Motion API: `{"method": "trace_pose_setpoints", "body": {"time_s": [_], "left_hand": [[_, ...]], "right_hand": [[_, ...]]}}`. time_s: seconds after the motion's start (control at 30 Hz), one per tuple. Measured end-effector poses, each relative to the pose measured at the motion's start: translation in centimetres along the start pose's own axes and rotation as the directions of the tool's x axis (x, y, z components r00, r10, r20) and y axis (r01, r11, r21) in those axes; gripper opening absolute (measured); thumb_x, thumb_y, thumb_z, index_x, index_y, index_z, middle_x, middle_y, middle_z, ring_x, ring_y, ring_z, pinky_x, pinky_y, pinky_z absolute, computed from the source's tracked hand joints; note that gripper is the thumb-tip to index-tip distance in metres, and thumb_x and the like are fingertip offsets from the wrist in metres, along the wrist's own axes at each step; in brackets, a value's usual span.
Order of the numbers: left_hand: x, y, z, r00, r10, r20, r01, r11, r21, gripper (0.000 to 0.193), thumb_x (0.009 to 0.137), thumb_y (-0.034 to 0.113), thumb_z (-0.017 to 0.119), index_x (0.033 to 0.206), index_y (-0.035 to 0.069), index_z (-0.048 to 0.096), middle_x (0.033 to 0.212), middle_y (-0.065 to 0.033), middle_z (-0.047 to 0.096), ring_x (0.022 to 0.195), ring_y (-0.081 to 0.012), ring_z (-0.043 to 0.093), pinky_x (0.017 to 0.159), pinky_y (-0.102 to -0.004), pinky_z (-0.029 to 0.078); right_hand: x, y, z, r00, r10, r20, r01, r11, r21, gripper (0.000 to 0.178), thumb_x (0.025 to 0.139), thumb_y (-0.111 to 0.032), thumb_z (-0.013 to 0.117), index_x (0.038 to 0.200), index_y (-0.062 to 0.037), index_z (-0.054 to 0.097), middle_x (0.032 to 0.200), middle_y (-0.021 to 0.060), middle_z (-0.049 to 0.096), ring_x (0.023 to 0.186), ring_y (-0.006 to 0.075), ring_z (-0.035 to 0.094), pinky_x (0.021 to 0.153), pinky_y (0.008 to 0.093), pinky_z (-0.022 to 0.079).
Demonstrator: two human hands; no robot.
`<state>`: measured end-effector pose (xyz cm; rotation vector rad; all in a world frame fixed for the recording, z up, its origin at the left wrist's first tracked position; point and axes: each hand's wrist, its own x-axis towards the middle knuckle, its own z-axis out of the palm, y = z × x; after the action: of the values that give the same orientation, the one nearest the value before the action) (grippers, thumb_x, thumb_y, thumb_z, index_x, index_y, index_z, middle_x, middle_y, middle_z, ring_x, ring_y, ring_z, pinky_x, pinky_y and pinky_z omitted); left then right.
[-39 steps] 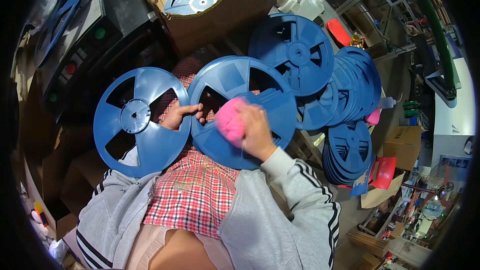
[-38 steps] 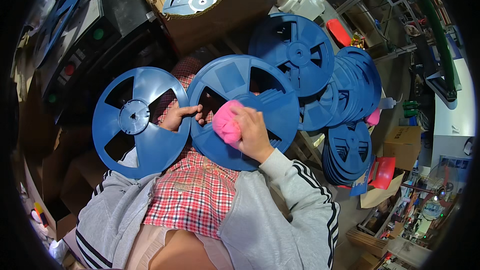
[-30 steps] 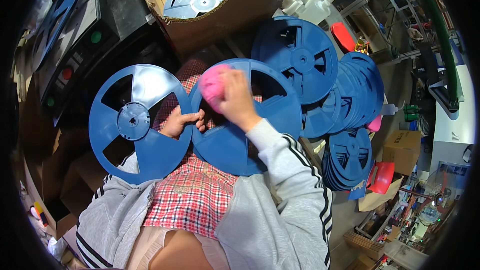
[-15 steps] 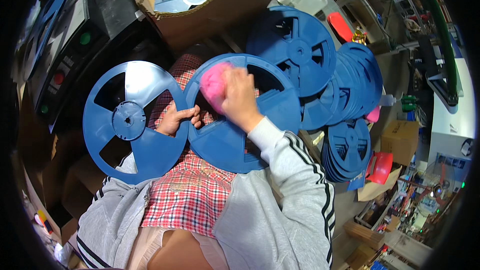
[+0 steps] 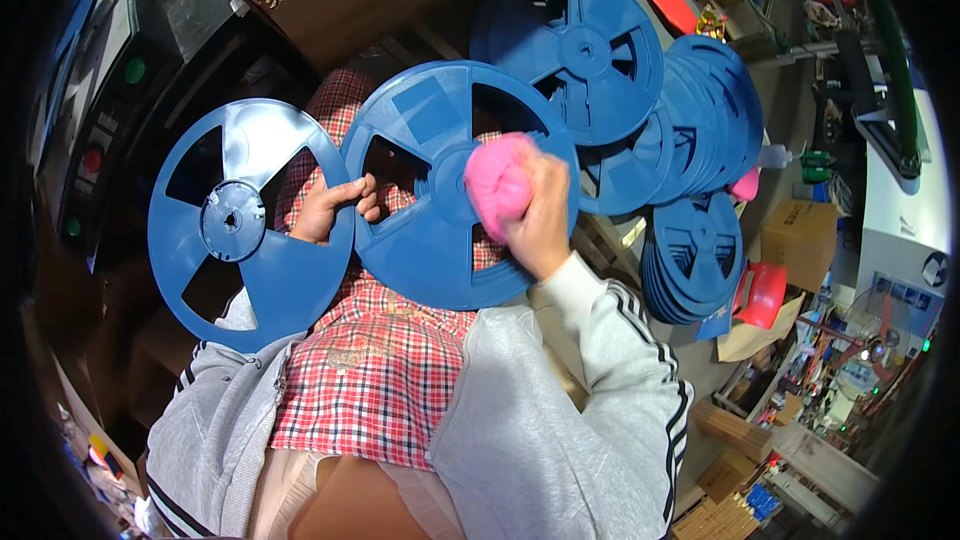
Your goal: The person wipes the surfaces of blue plastic reel-like parts with a pink cloth, then stacks them. The person later picks up a stack of the parts and runs a finger along the edges, appearing to check for burrs or residue.
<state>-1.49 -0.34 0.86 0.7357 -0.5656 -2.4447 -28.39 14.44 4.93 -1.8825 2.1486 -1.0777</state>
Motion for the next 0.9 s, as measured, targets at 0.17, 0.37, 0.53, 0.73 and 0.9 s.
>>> {"method": "trace_pose_setpoints", "body": {"time_s": [0.17, 0.37, 0.53, 0.73, 0.9], "left_hand": [[0.2, 0.1, -0.7, 1.000, -0.005, -0.015, 0.005, 1.000, -0.010, 0.011, 0.097, 0.010, 0.059, 0.096, 0.000, 0.054, 0.074, -0.0074, 0.054, 0.064, -0.0147, 0.056, 0.060, -0.0304, 0.052], [0.9, -0.8, -1.8, 1.000, -0.022, -0.016, 0.019, 0.988, -0.151, 0.014, 0.100, 0.011, 0.055, 0.092, 0.000, 0.055, 0.073, -0.0050, 0.054, 0.062, -0.0113, 0.053, 0.058, -0.0266, 0.050], [0.9, -0.7, -2.5, 0.991, -0.121, 0.052, 0.129, 0.968, -0.214, 0.015, 0.099, 0.012, 0.058, 0.090, 0.000, 0.056, 0.074, -0.0054, 0.053, 0.065, -0.0118, 0.053, 0.061, -0.0282, 0.049], [0.9, -0.9, -3.6, 0.981, -0.186, 0.054, 0.192, 0.970, -0.149, 0.029, 0.101, 0.030, 0.058, 0.092, 0.002, 0.060, 0.072, -0.0056, 0.058, 0.066, -0.0171, 0.058, 0.066, -0.0318, 0.052], [0.4, -0.8, -2.8, 0.973, -0.200, 0.116, 0.224, 0.938, -0.263, 0.045, 0.105, 0.045, 0.047, 0.094, 0.004, 0.061, 0.074, -0.0059, 0.061, 0.071, -0.0185, 0.061, 0.069, -0.0314, 0.053]], "right_hand": [[-1.0, 5.0, -1.5, 0.950, 0.271, -0.155, -0.275, 0.961, -0.009, 0.047, 0.078, -0.006, 0.073, 0.121, -0.0012, 0.055, 0.119, 0.0213, 0.055, 0.111, 0.0395, 0.050, 0.101, 0.0437, 0.041], [-9.0, -1.0, -3.4, 0.975, 0.056, 0.214, -0.084, 0.989, 0.126, 0.031, 0.077, -0.006, 0.071, 0.104, -0.0017, 0.057, 0.127, 0.0198, 0.059, 0.113, 0.0367, 0.055, 0.102, 0.0449, 0.042], [-2.6, -7.0, 3.1, 0.819, -0.407, 0.405, 0.350, 0.913, 0.208, 0.035, 0.079, -0.017, 0.074, 0.109, -0.0055, 0.061, 0.127, 0.0152, 0.061, 0.113, 0.0335, 0.055, 0.092, 0.0461, 0.044], [3.2, -6.5, 4.1, 0.937, -0.319, 0.140, 0.321, 0.947, 0.016, 0.045, 0.078, -0.020, 0.077, 0.115, -0.0018, 0.058, 0.119, 0.0151, 0.063, 0.104, 0.0367, 0.056, 0.091, 0.0454, 0.046], [2.2, -9.0, 4.1, 0.822, -0.412, 0.394, 0.423, 0.904, 0.062, 0.043, 0.070, -0.016, 0.081, 0.105, -0.0034, 0.060, 0.127, 0.0120, 0.063, 0.111, 0.0347, 0.056, 0.093, 0.0437, 0.046]]}}
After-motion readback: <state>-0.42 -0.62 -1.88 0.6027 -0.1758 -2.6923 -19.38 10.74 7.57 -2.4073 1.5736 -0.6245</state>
